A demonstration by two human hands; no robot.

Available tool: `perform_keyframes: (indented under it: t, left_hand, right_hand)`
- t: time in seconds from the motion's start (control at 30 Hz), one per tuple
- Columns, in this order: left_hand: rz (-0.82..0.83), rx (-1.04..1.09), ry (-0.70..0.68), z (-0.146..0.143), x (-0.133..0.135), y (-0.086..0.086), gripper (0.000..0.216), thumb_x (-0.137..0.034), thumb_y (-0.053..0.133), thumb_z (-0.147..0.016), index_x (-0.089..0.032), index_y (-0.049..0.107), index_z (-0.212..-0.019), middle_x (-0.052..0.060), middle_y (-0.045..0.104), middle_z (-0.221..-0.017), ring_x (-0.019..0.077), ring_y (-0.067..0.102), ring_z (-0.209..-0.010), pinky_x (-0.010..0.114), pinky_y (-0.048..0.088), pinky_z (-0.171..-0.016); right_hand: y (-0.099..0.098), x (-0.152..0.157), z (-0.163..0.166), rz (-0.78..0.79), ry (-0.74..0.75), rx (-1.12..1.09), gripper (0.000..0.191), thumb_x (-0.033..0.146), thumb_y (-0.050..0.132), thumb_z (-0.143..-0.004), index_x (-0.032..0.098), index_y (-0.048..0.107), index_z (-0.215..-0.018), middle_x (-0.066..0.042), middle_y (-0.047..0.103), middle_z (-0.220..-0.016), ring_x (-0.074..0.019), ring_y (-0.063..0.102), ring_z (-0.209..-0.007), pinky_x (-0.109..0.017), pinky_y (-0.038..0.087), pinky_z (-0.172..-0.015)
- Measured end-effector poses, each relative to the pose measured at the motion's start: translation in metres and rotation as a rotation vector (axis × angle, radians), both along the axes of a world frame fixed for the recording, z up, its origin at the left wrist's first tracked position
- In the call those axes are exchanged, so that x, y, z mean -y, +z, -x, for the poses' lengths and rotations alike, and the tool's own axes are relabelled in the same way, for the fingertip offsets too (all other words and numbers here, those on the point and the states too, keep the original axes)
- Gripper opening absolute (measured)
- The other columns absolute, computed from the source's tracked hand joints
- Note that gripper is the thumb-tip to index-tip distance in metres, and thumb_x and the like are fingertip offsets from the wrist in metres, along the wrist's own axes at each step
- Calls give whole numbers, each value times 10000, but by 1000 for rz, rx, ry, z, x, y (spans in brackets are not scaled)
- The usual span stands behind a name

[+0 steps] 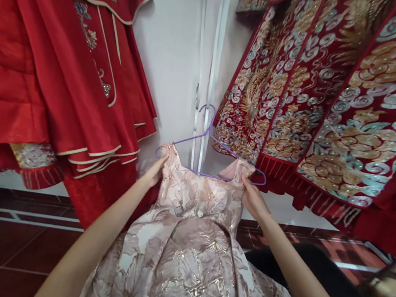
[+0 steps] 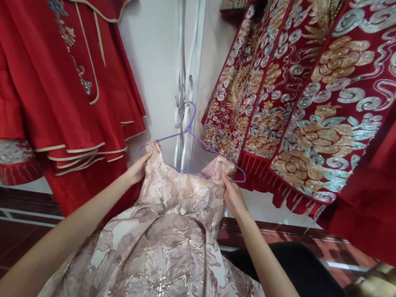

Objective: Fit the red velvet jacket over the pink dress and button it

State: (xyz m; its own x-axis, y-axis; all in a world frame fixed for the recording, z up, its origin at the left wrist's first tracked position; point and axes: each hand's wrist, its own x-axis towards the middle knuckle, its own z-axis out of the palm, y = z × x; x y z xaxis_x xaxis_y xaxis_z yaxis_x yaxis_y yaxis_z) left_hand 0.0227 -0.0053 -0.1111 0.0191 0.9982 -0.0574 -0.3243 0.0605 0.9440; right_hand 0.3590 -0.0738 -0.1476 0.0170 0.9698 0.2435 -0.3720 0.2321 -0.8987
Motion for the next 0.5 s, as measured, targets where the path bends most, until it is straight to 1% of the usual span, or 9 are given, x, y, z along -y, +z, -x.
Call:
perform_keyframes:
  t: [0.1,0.17,0.23,0.27,0.33,0.4,0.43,0.47,0.5]
  left_hand:
    - [-73,31,-11,-19,11,-3,398,-406,805,-599,-143,684,-873,54,723,-784,187,667,-717,295,508,-734]
    - [-95,11,-45,-25,20,-3,375,-358,818,-585,-132,687,-854,50,719,-754,178,663,-685,286,504,-717]
    - [-100,2,-74,-26,28,-8,366,-365,811,-594,-134,691,-852,48,718,-754,174,663,-681,277,501,-706]
    - [-108,-3,-68,-25,32,-12,367,-384,802,-607,-139,693,-857,50,721,-768,175,665,-690,274,500,-706]
    - [-125,-31,-14,-22,37,-23,379,-430,785,-631,-149,695,-868,53,727,-796,175,665,-704,267,497,-707]
    - [-138,-69,36,-16,42,-34,392,-452,778,-644,-150,696,-881,55,731,-813,177,665,-714,267,496,-712]
    - [-130,-77,40,-12,44,-38,393,-447,782,-643,-148,697,-885,56,732,-814,180,667,-718,270,498,-718]
    - [-111,-70,25,-8,47,-42,390,-434,787,-640,-146,697,-888,58,734,-815,187,670,-726,277,501,-726]
    - [-80,-47,-9,-4,48,-45,386,-421,788,-640,-145,697,-895,63,735,-825,198,676,-744,288,507,-738]
  right_hand:
    - [-4,-1,7,82,-51,83,345,567,635,-762,231,679,-827,-31,726,-829,-237,665,-881,-325,512,-772]
    - [-7,3,11,102,-84,138,371,589,623,-760,225,679,-805,-26,718,-793,-234,662,-817,-318,504,-738]
    - [-12,10,16,60,-120,199,366,585,621,-762,226,673,-811,-9,706,-777,-219,649,-786,-308,490,-730]
    - [-14,14,19,24,-144,237,357,577,620,-765,226,667,-805,-2,698,-769,-211,640,-778,-303,482,-735]
    - [-19,20,23,-54,-220,297,347,563,616,-774,219,657,-796,2,689,-786,-199,626,-795,-299,467,-770]
    - [-23,26,23,-63,-265,284,346,557,627,-766,216,653,-817,-4,691,-818,-202,623,-819,-306,463,-795]
    - [-25,29,21,-29,-225,254,350,556,645,-750,217,653,-836,-11,696,-832,-209,628,-831,-315,467,-801]
    - [-26,31,17,18,-132,215,372,567,657,-733,218,652,-861,-21,703,-849,-222,636,-849,-330,473,-808]
    - [-27,34,12,70,5,177,411,593,656,-718,221,652,-891,-34,709,-874,-237,644,-877,-349,480,-819]
